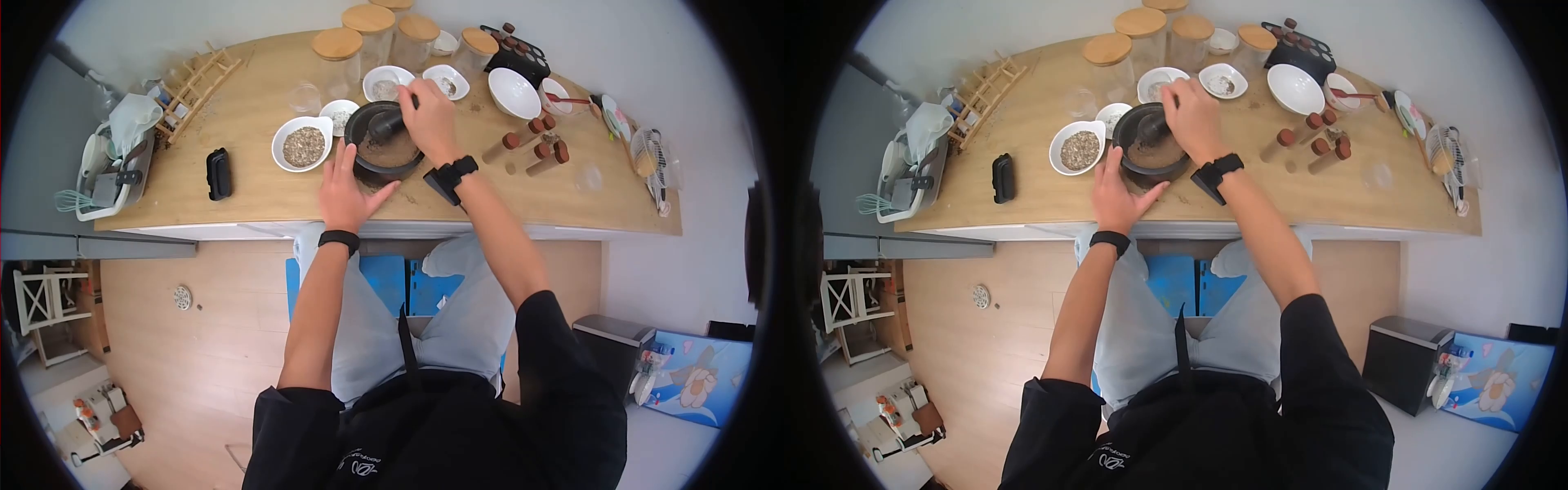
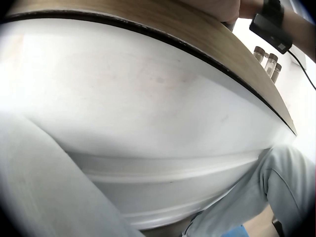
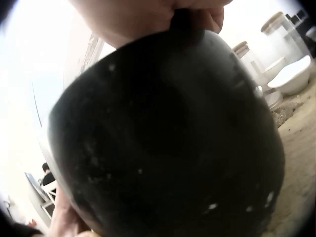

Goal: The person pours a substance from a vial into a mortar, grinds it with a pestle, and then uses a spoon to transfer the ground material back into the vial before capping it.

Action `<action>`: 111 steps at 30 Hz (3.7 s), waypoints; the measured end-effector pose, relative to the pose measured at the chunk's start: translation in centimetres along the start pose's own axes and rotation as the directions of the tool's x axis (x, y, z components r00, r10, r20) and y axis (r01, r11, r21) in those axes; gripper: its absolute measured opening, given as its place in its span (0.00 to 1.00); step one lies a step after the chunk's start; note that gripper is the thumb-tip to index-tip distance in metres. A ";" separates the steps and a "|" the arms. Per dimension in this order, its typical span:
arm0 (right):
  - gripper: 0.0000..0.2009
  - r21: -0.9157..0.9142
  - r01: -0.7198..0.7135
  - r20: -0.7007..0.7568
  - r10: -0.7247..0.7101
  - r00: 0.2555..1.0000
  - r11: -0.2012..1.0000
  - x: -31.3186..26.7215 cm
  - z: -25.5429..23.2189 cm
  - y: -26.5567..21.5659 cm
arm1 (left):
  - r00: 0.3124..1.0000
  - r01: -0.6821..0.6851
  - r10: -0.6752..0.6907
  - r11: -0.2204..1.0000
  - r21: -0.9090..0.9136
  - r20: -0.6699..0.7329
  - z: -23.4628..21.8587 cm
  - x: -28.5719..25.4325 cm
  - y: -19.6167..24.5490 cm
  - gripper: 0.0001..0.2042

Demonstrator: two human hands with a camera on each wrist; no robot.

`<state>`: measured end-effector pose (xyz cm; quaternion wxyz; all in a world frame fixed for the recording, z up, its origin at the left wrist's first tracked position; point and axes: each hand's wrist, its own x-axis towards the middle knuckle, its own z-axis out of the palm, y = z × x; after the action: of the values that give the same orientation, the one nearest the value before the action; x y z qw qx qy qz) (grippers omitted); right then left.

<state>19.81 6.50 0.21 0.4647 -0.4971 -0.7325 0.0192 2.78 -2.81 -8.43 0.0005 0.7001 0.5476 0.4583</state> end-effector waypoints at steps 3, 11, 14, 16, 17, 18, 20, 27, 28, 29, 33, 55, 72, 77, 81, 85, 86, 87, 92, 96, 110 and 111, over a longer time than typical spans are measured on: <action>0.07 0.009 -0.031 -0.027 0.031 0.999 0.999 -0.5 0.2 -0.4 | 0.999 -0.030 0.028 0.998 -0.052 -0.043 0.1 -0.6 0.1 0.50; 0.10 0.048 -0.040 -0.068 0.043 0.997 0.998 -0.5 0.3 -0.7 | 0.999 0.026 -0.025 0.999 -0.035 0.026 -0.4 -0.3 0.6 0.50; 0.10 0.034 -0.023 0.039 0.022 0.999 0.999 -0.4 0.1 0.3 | 1.000 0.016 -0.015 0.999 -0.032 0.027 -0.2 -0.3 0.4 0.50; 0.09 0.017 0.026 0.057 -0.027 0.998 1.000 0.4 0.2 0.5 | 1.000 0.011 -0.010 0.999 -0.044 0.025 -0.4 -0.3 0.7 0.50; 0.09 -0.002 -0.039 -0.003 0.039 0.999 0.999 0.4 0.3 0.5 | 1.000 0.016 -0.015 0.998 -0.056 0.024 -0.4 -0.2 0.6 0.50; 0.09 -0.019 -0.109 -0.056 0.108 0.993 0.994 0.1 0.4 0.4 | 1.000 0.021 -0.020 0.998 -0.053 0.022 -0.3 -0.1 0.4 0.50; 0.11 0.079 -0.121 -0.013 0.123 0.992 0.989 -0.5 0.2 -0.8 | 0.998 -0.044 0.043 0.999 -0.029 -0.040 -0.2 -0.2 0.2 0.47; 0.18 0.237 -0.151 0.078 0.136 0.988 0.960 -0.3 0.3 -0.8 | 0.998 -0.065 0.063 0.996 -0.065 -0.031 0.0 0.1 -0.2 0.47; 0.18 0.240 -0.161 0.079 0.146 0.986 0.957 -0.2 0.2 -0.6 | 0.998 -0.062 0.060 0.995 -0.080 -0.029 0.1 0.1 -0.2 0.47; 0.18 0.256 -0.056 0.098 0.031 0.995 0.965 -0.1 -0.1 -0.2 | 0.998 -0.057 0.055 0.994 -0.096 -0.025 0.1 0.0 -0.2 0.47; 0.18 0.319 -0.136 0.181 0.081 0.980 0.938 -0.8 -0.2 1.2 | 0.999 -0.039 0.041 0.997 -0.063 0.029 0.2 0.2 -0.1 0.48; 0.12 0.152 -0.006 0.137 -0.015 0.991 0.988 -2.3 -2.3 -2.2 | 0.994 -0.098 0.098 0.995 -0.004 0.047 0.1 -0.5 -0.1 0.57; 0.06 0.124 -0.052 -0.142 0.069 0.987 0.991 -2.8 -0.5 -1.8 | 0.998 -0.057 0.057 0.994 -0.093 0.001 -0.1 -0.2 0.1 0.53; 0.06 0.066 0.055 -0.051 -0.052 0.997 0.996 -1.3 -0.9 -1.3 | 0.999 -0.044 0.045 0.992 -0.118 0.006 -0.4 0.0 0.4 0.52; 0.05 0.079 -0.026 0.031 0.023 0.999 0.997 -2.1 -0.9 -2.3 | 0.996 -0.078 0.072 0.988 -0.130 -0.048 -0.2 0.1 0.2 0.53; 0.06 0.086 0.032 -0.060 -0.027 0.998 0.996 -0.8 -0.8 -1.2 | 0.999 -0.046 0.045 0.986 -0.161 -0.011 -0.4 0.0 0.2 0.53; 0.06 0.071 -0.005 -0.125 0.014 0.992 0.997 -1.1 -0.5 -1.5 | 0.997 -0.076 0.072 0.982 -0.173 -0.030 -0.3 0.3 0.0 0.52; 0.06 0.077 0.004 -0.118 0.005 0.993 0.997 -1.4 -0.4 -1.5 | 0.997 -0.069 0.063 0.984 -0.167 -0.039 -0.2 0.4 -0.2 0.52; 0.06 0.048 0.014 0.067 -0.017 0.998 0.999 -0.7 -0.9 -1.4 | 1.000 -0.028 0.029 0.988 -0.149 0.006 -0.3 0.1 0.1 0.52; 0.06 0.085 -0.034 0.063 0.029 0.998 0.996 -1.3 -0.8 -0.9 | 0.998 -0.067 0.062 0.985 -0.159 -0.032 -0.2 -0.3 0.0 0.52; 0.07 0.025 -0.104 -0.017 0.105 0.994 0.994 -1.8 -0.8 -1.1 | 0.999 -0.032 0.031 0.982 -0.187 -0.008 0.0 0.0 -0.1 0.53; 0.07 0.014 -0.115 0.074 0.114 0.991 0.993 -2.1 -0.8 -1.3 | 1.000 -0.024 0.024 0.983 -0.183 -0.004 0.0 -0.1 -0.1 0.53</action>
<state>19.62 3.95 -0.11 0.4401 -0.5331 -0.7191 0.0706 2.74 -2.90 -8.54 0.0590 0.7031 0.4946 0.5075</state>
